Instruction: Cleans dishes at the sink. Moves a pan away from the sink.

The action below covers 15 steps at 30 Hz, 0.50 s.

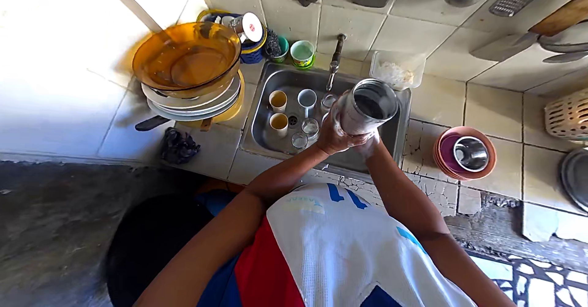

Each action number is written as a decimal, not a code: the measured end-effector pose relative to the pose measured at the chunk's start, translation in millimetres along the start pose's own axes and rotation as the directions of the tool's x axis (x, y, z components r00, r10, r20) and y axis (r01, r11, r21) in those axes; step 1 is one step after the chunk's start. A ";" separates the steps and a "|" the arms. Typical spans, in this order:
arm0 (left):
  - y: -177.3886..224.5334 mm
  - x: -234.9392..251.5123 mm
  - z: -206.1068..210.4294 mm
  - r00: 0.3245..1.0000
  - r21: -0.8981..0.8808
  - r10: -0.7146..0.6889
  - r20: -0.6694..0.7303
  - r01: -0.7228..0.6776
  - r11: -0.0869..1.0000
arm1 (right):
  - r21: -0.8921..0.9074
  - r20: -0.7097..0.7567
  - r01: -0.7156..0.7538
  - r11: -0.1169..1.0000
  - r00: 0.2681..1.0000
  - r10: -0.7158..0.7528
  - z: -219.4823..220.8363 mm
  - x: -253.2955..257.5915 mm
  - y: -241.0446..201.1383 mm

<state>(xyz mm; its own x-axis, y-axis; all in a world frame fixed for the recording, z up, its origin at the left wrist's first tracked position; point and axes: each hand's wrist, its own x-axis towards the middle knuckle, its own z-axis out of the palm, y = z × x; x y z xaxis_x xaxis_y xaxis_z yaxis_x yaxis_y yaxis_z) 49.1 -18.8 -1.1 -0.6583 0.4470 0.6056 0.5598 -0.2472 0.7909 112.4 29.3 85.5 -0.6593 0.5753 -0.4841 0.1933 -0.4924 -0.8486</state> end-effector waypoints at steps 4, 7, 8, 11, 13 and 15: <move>-13.6 -17.0 -3.4 0.988 0.079 -0.149 0.038 0.146 0.986 | -0.313 0.003 0.106 0.944 0.994 -0.110 -78.9 50.9 54.9; -28.7 -28.6 -6.1 0.954 0.089 -0.206 0.216 0.190 0.978 | -0.215 -0.019 -0.059 0.975 0.998 0.057 -104.4 52.9 29.8; -37.9 -36.2 -2.8 0.940 0.083 -0.204 0.272 0.188 0.979 | -0.204 0.049 -0.114 0.972 0.991 0.126 -113.9 51.8 21.9; -54.8 -51.9 10.2 0.852 0.097 -0.231 0.470 0.210 0.973 | -0.558 0.018 -0.088 0.825 0.993 0.118 -135.4 70.6 31.8; -55.6 -50.7 13.1 0.717 0.186 -0.315 0.622 0.255 0.949 | -0.812 -0.018 -0.050 0.582 0.998 0.060 -152.4 91.9 44.7; -58.1 -43.0 11.2 0.576 0.284 -0.398 0.715 0.280 0.917 | -0.948 -0.026 -0.027 0.319 1.000 0.007 -156.2 105.8 50.2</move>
<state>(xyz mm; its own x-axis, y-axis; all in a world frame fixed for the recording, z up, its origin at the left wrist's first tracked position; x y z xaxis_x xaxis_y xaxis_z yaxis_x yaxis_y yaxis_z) 50.5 -14.0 -74.0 -0.2418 0.9699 -0.0285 0.4717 0.1431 0.8700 165.9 167.5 -41.6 -0.6388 0.5886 -0.4955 0.7678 0.4465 -0.4596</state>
